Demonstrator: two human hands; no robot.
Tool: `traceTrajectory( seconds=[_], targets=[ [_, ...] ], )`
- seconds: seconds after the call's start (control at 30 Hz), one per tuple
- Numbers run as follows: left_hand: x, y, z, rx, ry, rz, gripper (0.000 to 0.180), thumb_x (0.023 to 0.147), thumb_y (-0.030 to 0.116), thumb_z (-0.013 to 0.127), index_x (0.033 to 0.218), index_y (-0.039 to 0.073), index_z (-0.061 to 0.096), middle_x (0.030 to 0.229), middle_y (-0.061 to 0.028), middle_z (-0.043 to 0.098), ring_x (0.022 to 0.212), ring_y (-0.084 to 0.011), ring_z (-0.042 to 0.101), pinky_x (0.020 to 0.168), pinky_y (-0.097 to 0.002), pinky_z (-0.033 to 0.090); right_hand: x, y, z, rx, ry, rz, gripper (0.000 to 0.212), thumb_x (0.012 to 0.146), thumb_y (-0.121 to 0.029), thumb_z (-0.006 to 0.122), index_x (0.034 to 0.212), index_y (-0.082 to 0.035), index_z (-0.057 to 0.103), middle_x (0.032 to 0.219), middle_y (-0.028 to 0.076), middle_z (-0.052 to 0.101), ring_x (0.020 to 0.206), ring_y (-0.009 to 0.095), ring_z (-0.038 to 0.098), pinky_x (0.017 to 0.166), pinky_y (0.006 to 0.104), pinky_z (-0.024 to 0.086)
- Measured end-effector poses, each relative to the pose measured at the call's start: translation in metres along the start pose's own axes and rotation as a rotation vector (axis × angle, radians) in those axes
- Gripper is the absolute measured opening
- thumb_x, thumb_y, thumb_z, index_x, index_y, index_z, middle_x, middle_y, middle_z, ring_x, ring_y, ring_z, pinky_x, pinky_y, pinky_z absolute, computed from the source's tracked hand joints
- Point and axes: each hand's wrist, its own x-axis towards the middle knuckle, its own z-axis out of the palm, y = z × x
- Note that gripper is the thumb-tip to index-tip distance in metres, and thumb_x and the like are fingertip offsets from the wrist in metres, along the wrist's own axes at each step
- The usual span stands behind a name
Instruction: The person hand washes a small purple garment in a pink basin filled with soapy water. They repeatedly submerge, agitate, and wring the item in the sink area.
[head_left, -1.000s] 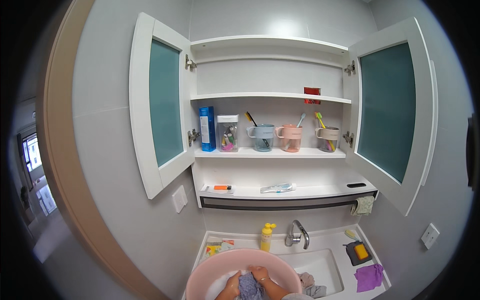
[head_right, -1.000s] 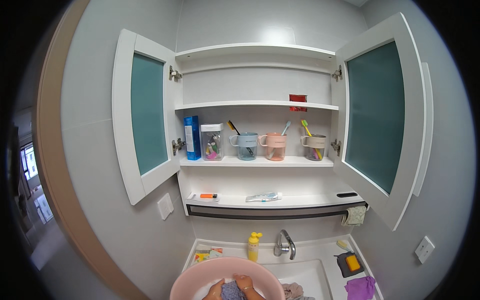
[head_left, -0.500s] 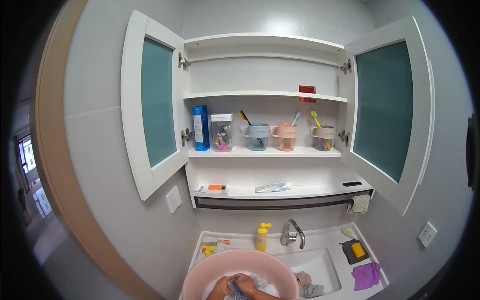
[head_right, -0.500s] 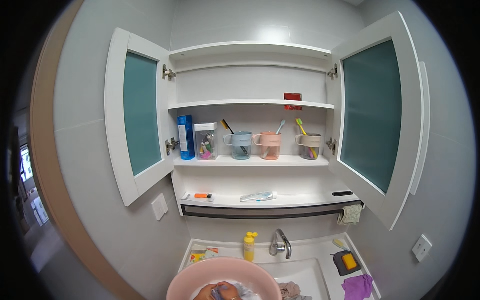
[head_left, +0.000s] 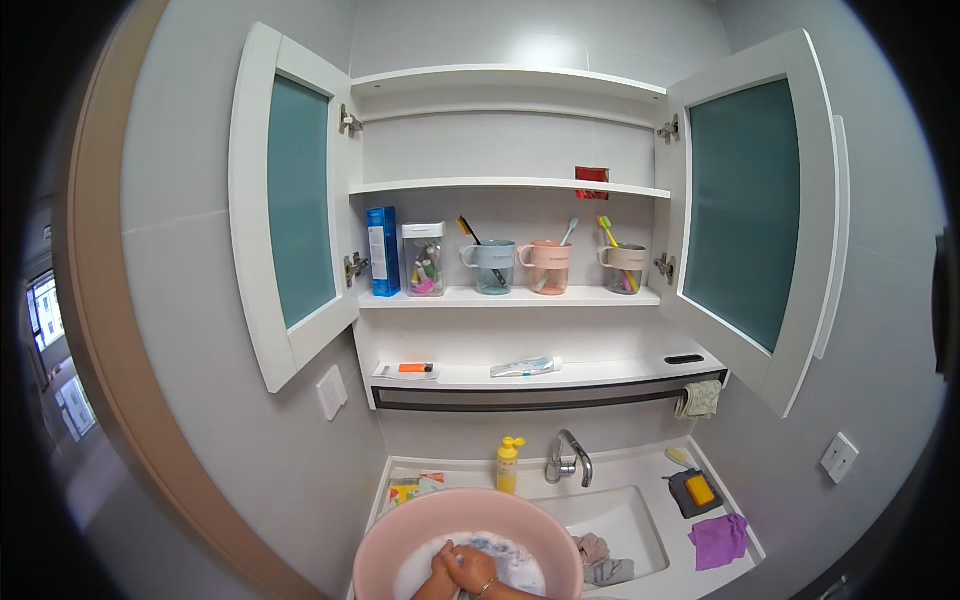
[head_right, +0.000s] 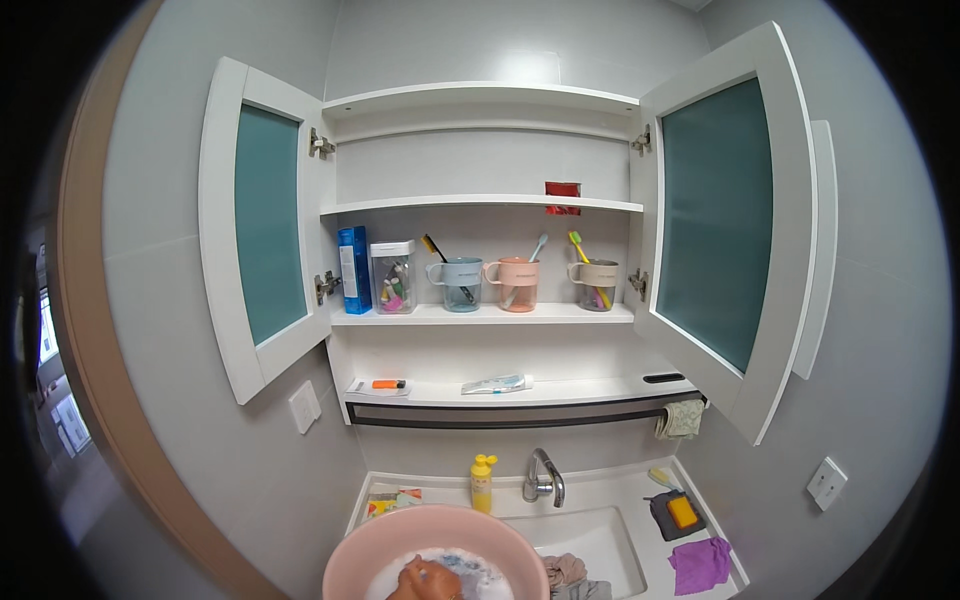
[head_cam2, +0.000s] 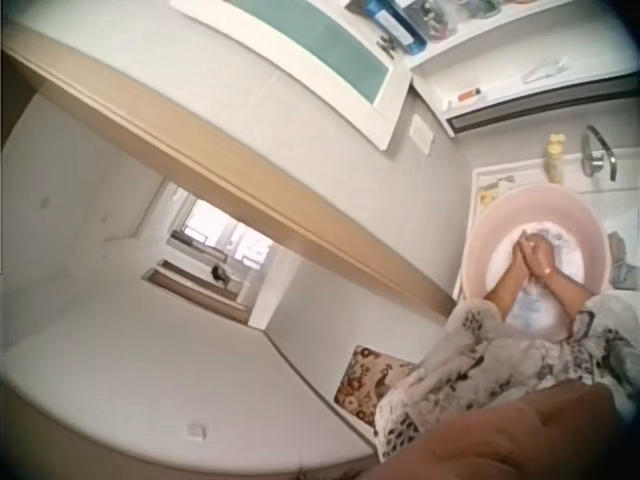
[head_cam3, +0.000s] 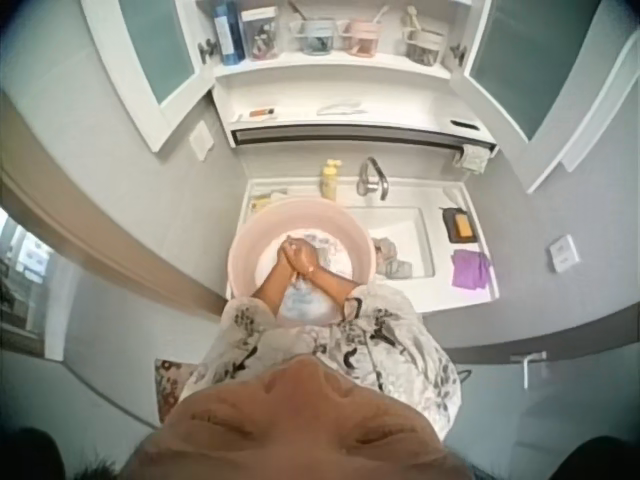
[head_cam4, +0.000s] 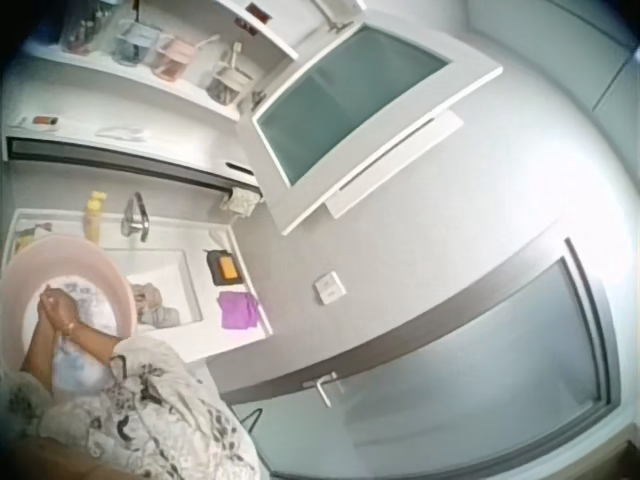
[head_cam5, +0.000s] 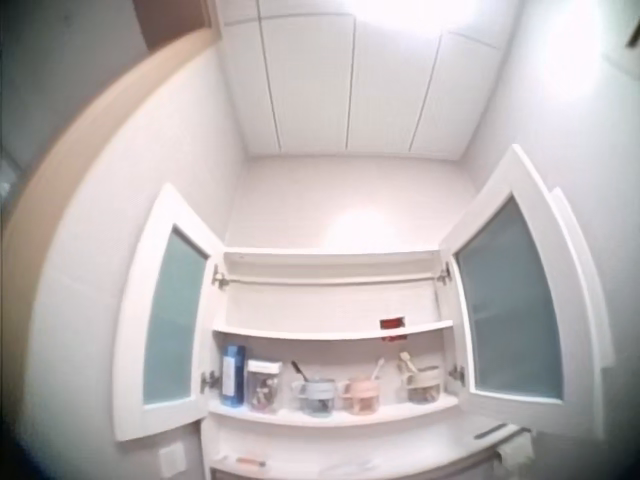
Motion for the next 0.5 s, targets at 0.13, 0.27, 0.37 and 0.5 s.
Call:
traceTrajectory(
  seconds=[0.13, 0.27, 0.37, 0.5],
  targets=[
    [0.019, 0.021, 0.023, 0.485, 0.863, -0.361, 0.037, 0.083, 0.035, 0.052, 0.104, 0.006, 0.057, 0.098, -0.0081, 0.060, 0.088, -0.0237, 0.056, 0.082, -0.0373, 0.045, 0.022, 0.053, 0.002, -0.190, -0.078, 0.146, 0.035, 0.077, -0.037, 0.055, 0.082, -0.003, 0.064, 0.080, 0.017, 0.063, 0.075, 0.030, 0.061, 0.067, 0.0387, 0.048],
    [0.010, 0.051, 0.006, 0.477, 0.853, -0.417, 0.030, 0.084, 0.029, 0.049, 0.101, 0.007, 0.057, 0.096, -0.0086, 0.061, 0.088, -0.0242, 0.057, 0.080, -0.0387, 0.046, 0.073, 0.116, -0.025, 0.061, 0.044, 0.689, 0.035, 0.079, -0.034, 0.053, 0.081, -0.001, 0.063, 0.083, 0.019, 0.063, 0.079, 0.029, 0.062, 0.069, 0.0376, 0.047],
    [0.011, 0.041, -0.020, 0.412, 0.824, -0.445, 0.025, 0.084, 0.025, 0.047, 0.099, 0.008, 0.058, 0.094, -0.0091, 0.061, 0.088, -0.0245, 0.057, 0.079, -0.0397, 0.046, 0.058, 0.081, -0.026, 0.124, 0.128, 0.375, 0.030, 0.079, -0.032, 0.054, 0.081, -0.004, 0.064, 0.084, 0.017, 0.063, 0.078, 0.028, 0.062, 0.070, 0.0358, 0.047],
    [0.010, 0.050, -0.057, 0.272, 0.824, -0.068, 0.025, 0.082, 0.021, 0.051, 0.101, 0.006, 0.056, 0.094, -0.0102, 0.059, 0.084, -0.0223, 0.057, 0.074, -0.0387, 0.048, 0.001, 0.041, 0.020, 0.055, 0.113, -0.079, 0.025, 0.076, -0.031, 0.059, 0.077, -0.007, 0.064, 0.083, 0.015, 0.063, 0.077, 0.032, 0.060, 0.070, 0.0369, 0.048]
  ],
)
